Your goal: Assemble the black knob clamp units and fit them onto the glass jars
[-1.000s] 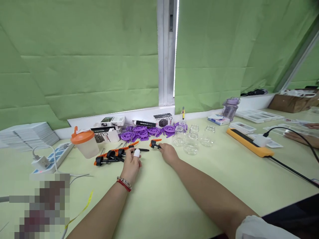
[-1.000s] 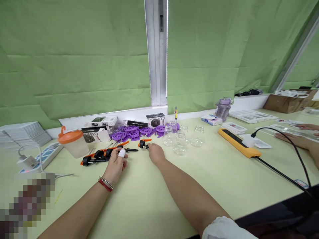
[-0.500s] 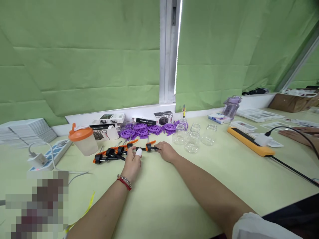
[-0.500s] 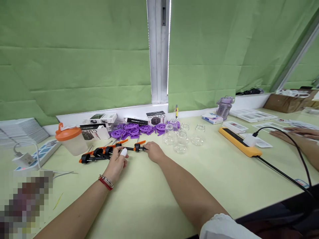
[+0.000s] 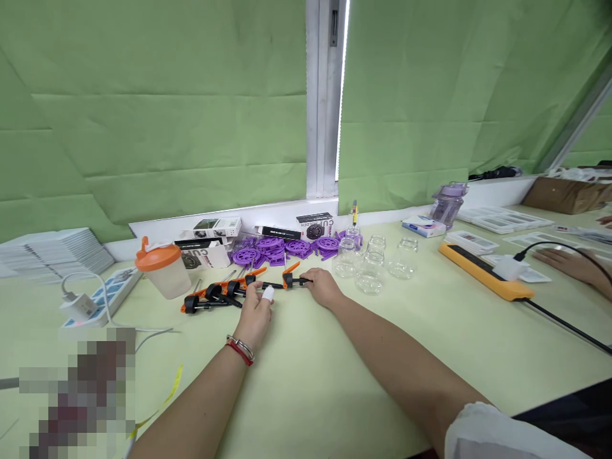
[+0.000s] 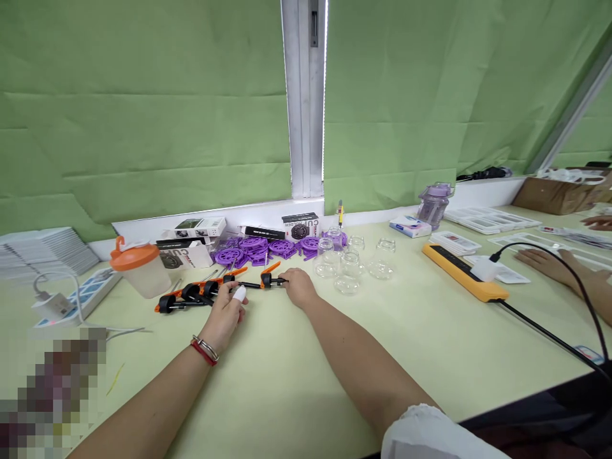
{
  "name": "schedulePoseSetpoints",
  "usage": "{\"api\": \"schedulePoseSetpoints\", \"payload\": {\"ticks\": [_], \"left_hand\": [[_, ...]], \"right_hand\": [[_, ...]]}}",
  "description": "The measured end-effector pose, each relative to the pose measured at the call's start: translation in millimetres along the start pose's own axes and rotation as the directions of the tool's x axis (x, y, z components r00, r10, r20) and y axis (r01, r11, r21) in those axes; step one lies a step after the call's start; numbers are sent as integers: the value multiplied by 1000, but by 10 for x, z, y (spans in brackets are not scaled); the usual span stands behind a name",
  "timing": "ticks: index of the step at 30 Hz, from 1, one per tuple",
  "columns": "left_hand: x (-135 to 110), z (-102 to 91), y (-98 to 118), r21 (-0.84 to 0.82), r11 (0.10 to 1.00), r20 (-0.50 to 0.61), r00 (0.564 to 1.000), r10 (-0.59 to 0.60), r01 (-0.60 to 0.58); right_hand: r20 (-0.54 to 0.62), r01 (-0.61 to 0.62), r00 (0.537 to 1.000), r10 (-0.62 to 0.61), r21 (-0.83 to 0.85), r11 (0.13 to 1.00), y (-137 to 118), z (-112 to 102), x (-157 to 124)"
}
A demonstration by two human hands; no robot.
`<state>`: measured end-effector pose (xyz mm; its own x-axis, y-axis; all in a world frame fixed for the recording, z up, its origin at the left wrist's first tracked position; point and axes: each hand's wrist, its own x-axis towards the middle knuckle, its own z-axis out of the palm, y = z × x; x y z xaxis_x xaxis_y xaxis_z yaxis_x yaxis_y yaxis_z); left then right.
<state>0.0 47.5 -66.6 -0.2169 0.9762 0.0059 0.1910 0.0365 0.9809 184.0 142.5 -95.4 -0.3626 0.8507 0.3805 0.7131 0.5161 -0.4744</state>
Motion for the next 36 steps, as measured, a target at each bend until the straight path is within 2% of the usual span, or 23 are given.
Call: {"api": "schedulePoseSetpoints", "payload": {"ticks": [2, 6, 16, 25, 30, 32, 34, 36], "left_hand": [[5, 7, -1, -1, 1000, 1, 1000, -7, 7], [21, 18, -16, 20, 1000, -5, 1000, -21, 21], [79, 8, -145, 126, 990, 32, 997, 66, -70], [93, 0, -154, 181, 980, 56, 995, 79, -88], [83, -11, -121, 220, 970, 73, 993, 92, -106], [69, -18, -103, 230, 966, 71, 992, 104, -118], [51, -30, -83, 259, 957, 69, 991, 119, -133], [36, -48, -65, 305, 941, 65, 989, 133, -147]], "right_hand": [[-3, -20, 1000, 20, 12, 1000, 12, -6, 36], [30, 20, 999, -20, 21, 1000, 34, 0, 95], [98, 162, 982, -159, -25, 986, 71, 75, 94], [161, 240, 963, -217, -143, 960, -80, 35, -27], [40, 184, 983, -179, -195, 963, -139, -45, -102], [-43, 176, 981, -189, -205, 963, -146, -123, -134], [-189, 157, 962, -198, -215, 964, -150, -234, -178], [-383, 104, 905, -186, -225, 969, -136, -364, -246]]}}
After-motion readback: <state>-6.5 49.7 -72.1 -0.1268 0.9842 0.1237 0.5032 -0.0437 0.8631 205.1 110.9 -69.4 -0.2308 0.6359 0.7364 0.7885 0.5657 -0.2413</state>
